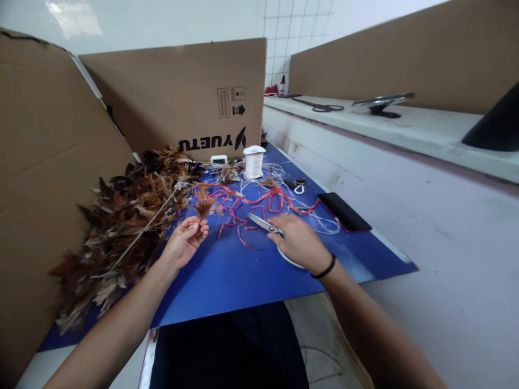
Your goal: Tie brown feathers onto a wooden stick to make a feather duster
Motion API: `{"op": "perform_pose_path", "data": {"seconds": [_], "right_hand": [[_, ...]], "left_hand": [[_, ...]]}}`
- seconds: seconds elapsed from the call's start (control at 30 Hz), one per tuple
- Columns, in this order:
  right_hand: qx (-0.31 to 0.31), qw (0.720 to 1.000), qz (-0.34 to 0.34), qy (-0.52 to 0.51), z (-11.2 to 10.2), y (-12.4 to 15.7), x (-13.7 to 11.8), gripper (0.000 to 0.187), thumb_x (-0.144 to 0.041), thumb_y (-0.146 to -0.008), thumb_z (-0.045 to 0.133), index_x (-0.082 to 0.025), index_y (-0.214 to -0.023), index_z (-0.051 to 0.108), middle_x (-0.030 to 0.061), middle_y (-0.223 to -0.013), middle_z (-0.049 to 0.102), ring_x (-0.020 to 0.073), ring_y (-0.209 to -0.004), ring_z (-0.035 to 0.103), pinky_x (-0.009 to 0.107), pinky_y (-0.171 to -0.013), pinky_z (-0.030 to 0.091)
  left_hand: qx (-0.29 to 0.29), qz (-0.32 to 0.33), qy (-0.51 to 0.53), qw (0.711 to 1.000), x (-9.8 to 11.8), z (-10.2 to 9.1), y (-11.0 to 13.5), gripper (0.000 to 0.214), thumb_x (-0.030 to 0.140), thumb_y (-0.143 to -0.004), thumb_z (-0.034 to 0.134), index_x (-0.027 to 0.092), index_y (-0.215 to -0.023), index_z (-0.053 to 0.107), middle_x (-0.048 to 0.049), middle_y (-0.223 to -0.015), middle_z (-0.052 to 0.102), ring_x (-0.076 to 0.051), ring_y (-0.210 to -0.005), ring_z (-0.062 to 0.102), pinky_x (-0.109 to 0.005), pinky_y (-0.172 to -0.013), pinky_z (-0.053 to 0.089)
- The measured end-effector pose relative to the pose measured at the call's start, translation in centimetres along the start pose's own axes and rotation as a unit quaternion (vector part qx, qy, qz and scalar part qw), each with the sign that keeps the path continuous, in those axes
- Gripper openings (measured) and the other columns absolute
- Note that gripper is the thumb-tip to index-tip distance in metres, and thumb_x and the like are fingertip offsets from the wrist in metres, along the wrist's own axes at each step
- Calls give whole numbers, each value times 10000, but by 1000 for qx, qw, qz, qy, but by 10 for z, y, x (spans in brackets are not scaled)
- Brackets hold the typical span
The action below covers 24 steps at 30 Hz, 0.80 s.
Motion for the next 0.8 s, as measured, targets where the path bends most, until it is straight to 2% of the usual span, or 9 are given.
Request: {"op": "perform_pose_path", "data": {"seconds": [0.03,0.13,0.23,0.33,0.43,0.57,0.7,0.8], "right_hand": [[9,998,8,-66,2,-4,-11,269,-304,-786,578,-189,-1020,645,80,-949,670,217,-897,610,358,-820,460],[-43,964,15,-264,27,-19,-49,272,-358,-753,626,-185,-960,657,38,-825,667,140,-708,608,277,-688,482],[-66,925,17,-373,54,-33,-75,332,-345,-713,668,-163,-991,652,10,-744,637,99,-620,566,231,-611,458],[-30,920,16,-390,67,-42,-83,279,-336,-723,661,-164,-942,679,1,-726,610,76,-585,506,211,-575,417],[6,911,16,-412,70,-44,-80,234,-338,-736,655,-158,-881,697,9,-732,620,89,-630,514,214,-604,410],[23,897,18,-441,71,-44,-76,183,-321,-747,647,-149,-774,701,13,-719,645,108,-662,541,221,-628,405],[20,898,19,-439,72,-44,-77,186,-310,-752,636,-132,-737,686,5,-668,633,104,-632,517,216,-599,381],[26,907,36,-419,71,-42,-76,199,-307,-739,635,-127,-657,657,-19,-577,570,80,-555,452,202,-531,329]], "left_hand": [[-8,-2,-3,1000,-1,2,1,255,143,-651,728,165,-844,564,-51,-825,691,-126,-717,657,-241,-694,520],[-23,-14,-20,999,-4,8,4,283,164,-616,765,168,-809,559,-45,-851,693,-117,-709,655,-228,-693,520],[-32,-29,-38,998,-7,11,6,300,190,-593,786,173,-781,553,-30,-835,692,-112,-703,651,-221,-695,520],[-28,-36,-48,998,-10,10,6,309,197,-579,795,178,-764,549,-8,-782,682,-102,-690,639,-217,-689,520],[-20,-32,-63,997,-12,7,5,295,206,-588,790,179,-758,550,13,-732,660,-95,-661,624,-225,-680,523],[-34,-30,-95,994,-16,9,6,281,226,-612,778,176,-767,549,20,-681,634,-100,-641,620,-227,-672,517],[-48,-16,-127,991,-17,12,8,277,231,-619,775,169,-769,550,11,-686,641,-99,-634,623,-210,-667,508],[-52,-10,-147,988,-17,15,9,270,237,-628,768,165,-780,557,8,-691,644,-102,-631,627,-210,-661,506]]}}
Point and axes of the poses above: each hand's wrist, its own y-axis away from the middle knuckle, its own z-axis out of the palm, x = y × z, the point moved 6 cm from there along -y, towards the middle knuckle
